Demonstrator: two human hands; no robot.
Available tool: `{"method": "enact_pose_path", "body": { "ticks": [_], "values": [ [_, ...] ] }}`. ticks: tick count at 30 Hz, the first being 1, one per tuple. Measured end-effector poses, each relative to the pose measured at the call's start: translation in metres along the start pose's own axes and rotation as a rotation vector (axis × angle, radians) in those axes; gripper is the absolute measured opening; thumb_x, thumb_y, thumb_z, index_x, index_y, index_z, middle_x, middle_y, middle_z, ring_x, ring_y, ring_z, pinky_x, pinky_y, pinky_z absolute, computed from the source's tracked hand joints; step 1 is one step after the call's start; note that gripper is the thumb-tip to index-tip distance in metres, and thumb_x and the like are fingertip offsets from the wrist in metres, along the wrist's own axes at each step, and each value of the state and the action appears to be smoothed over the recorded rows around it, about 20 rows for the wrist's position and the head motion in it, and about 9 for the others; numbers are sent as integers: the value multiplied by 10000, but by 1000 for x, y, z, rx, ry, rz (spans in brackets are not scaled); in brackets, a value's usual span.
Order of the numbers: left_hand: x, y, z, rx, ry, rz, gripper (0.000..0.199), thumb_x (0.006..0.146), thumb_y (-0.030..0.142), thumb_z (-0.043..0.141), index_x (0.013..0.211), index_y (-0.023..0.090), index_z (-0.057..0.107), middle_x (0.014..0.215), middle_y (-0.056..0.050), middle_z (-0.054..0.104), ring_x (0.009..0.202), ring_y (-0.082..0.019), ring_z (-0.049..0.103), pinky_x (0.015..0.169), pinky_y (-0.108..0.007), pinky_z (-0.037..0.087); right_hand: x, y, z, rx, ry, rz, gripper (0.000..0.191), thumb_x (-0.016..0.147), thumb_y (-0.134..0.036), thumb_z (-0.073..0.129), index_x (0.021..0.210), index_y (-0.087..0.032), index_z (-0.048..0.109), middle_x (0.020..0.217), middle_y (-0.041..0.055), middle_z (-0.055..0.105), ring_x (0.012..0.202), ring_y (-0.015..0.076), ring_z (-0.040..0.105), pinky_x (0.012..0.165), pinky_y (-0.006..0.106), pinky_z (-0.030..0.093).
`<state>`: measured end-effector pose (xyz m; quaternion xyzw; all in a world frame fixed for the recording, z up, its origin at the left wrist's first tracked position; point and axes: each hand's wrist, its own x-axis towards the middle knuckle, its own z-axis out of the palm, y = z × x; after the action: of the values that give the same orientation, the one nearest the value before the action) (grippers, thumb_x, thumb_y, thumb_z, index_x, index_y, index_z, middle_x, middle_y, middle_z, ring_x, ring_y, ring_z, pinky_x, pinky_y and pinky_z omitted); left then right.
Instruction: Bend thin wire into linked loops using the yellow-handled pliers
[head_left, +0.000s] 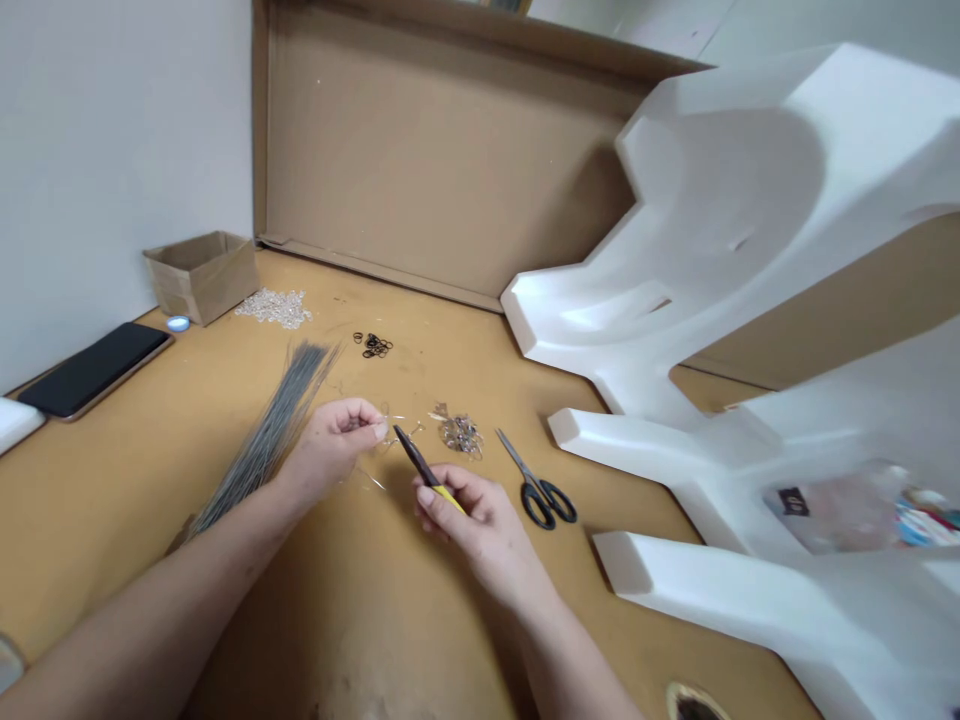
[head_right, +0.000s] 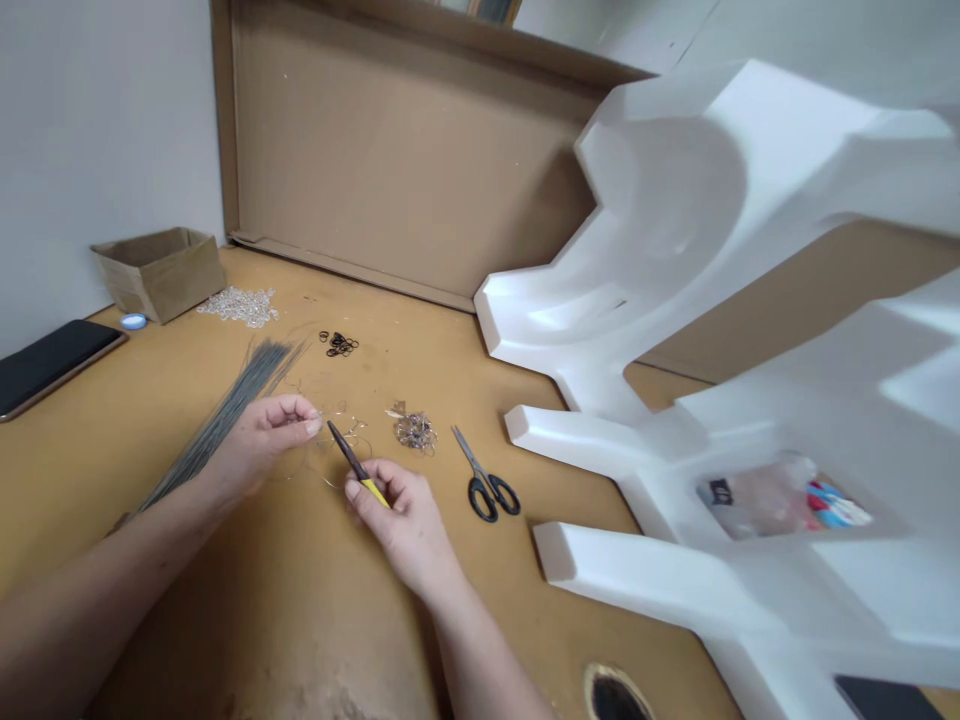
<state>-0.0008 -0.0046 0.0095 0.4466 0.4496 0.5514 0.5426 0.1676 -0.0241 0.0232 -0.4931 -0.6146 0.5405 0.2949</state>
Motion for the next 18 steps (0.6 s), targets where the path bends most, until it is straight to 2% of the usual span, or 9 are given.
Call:
{"method": "enact_pose_path", "body": {
  "ticks": [5, 10, 18],
  "values": [
    [-1, 3, 1, -48, -49, -53, 139, 554, 250, 608, 563, 144, 517, 523, 51, 473, 514, -62, 389, 542, -208, 309, 1, 1, 0, -173, 61, -66, 240, 688, -406, 566, 710, -167, 559, 584, -21, 484, 551, 106, 418, 522, 228, 340],
    [-1, 4, 1, -76, -83, -77, 135, 547, 235, 612, 568, 137, 522, 529, 49, 484, 515, -57, 391, 547, -203, 306, 1, 1, 0, -201, 67, -90, 238, 691, -405, 554, 727, -169, 560, 615, -14, 500, 574, 115, 433, 551, 233, 348],
    [-4, 7, 2, 90, -67, -13, 119, 584, 238, 578, 574, 150, 497, 492, 68, 440, 478, -58, 366, 500, -200, 298, 0, 0, -1, -239, 55, -109, 237, 710, -400, 534, 745, -168, 564, 614, -12, 504, 570, 116, 432, 540, 233, 346]
  ]
}}
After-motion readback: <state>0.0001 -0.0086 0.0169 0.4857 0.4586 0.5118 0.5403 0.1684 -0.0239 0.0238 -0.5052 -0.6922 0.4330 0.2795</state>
